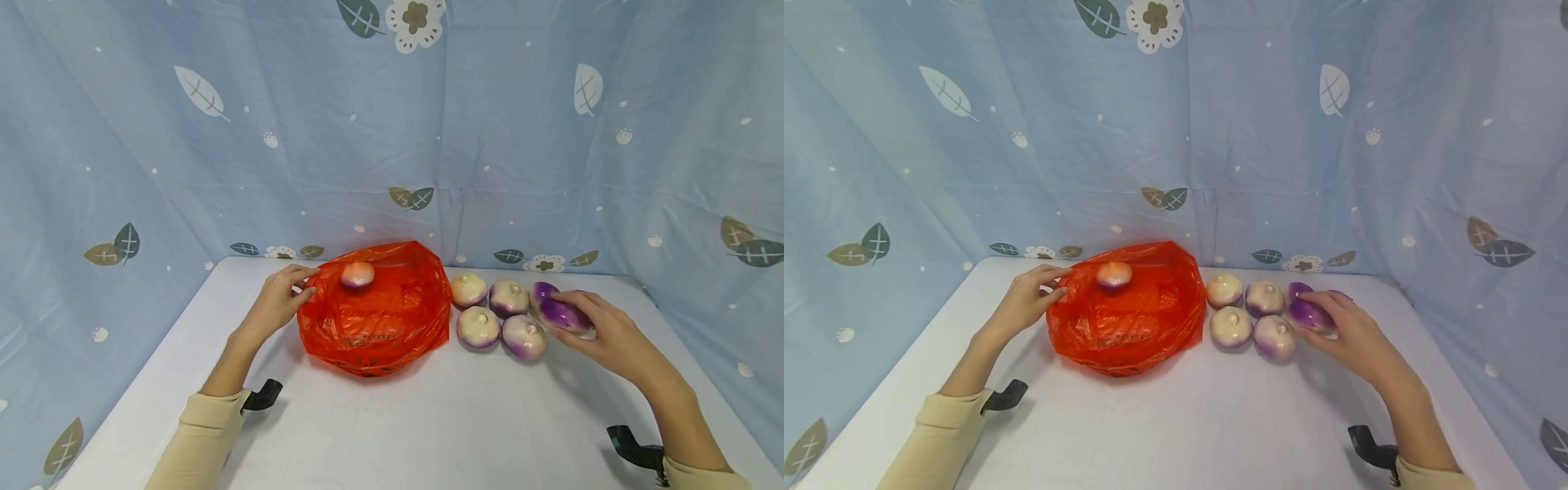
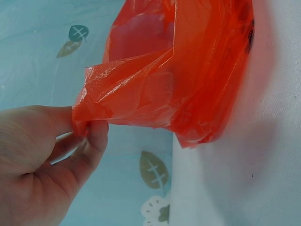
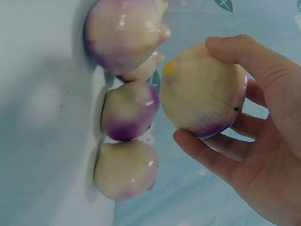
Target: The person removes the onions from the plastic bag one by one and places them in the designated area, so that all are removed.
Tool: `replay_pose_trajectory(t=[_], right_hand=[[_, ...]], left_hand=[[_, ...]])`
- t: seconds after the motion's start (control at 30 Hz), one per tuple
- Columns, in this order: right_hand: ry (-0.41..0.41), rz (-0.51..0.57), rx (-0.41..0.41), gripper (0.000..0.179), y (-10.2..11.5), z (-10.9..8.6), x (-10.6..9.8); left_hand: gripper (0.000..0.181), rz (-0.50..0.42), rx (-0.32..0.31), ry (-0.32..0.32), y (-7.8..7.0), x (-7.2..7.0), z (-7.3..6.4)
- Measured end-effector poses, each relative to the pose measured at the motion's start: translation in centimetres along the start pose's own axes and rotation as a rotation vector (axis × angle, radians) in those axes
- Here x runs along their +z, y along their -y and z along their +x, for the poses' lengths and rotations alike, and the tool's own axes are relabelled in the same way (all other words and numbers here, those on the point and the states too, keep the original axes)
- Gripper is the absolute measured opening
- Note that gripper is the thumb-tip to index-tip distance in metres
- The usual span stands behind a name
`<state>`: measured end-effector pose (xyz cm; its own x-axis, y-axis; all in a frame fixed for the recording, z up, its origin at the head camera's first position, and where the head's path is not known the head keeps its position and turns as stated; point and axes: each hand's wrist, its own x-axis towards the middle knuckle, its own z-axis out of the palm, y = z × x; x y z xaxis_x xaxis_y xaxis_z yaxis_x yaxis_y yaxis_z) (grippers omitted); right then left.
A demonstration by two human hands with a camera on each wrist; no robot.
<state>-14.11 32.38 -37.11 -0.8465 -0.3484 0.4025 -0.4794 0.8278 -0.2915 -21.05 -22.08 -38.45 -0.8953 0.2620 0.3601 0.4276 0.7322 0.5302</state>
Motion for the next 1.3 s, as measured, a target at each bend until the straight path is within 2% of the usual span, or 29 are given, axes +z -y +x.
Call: replay_pose_trajectory(t=[0.67,1.17,1.3], right_hand=[[0.068,0.022,0.026,0.058,-2.1,-1.7,1.1],[0.168,0.049,0.111,0.055,-2.8,-1.9,1.2],[0.172,0.056,0.112,0.054,-3.0,-2.0,1.3]], left_hand=[[0.037,0.009,0.015,-0.003,0.0,0.1,-0.1],[0.038,-0.005,0.000,0.003,-0.1,0.2,0.0],[0.037,0.003,0.004,0.001,0.1,0.2,0.1]])
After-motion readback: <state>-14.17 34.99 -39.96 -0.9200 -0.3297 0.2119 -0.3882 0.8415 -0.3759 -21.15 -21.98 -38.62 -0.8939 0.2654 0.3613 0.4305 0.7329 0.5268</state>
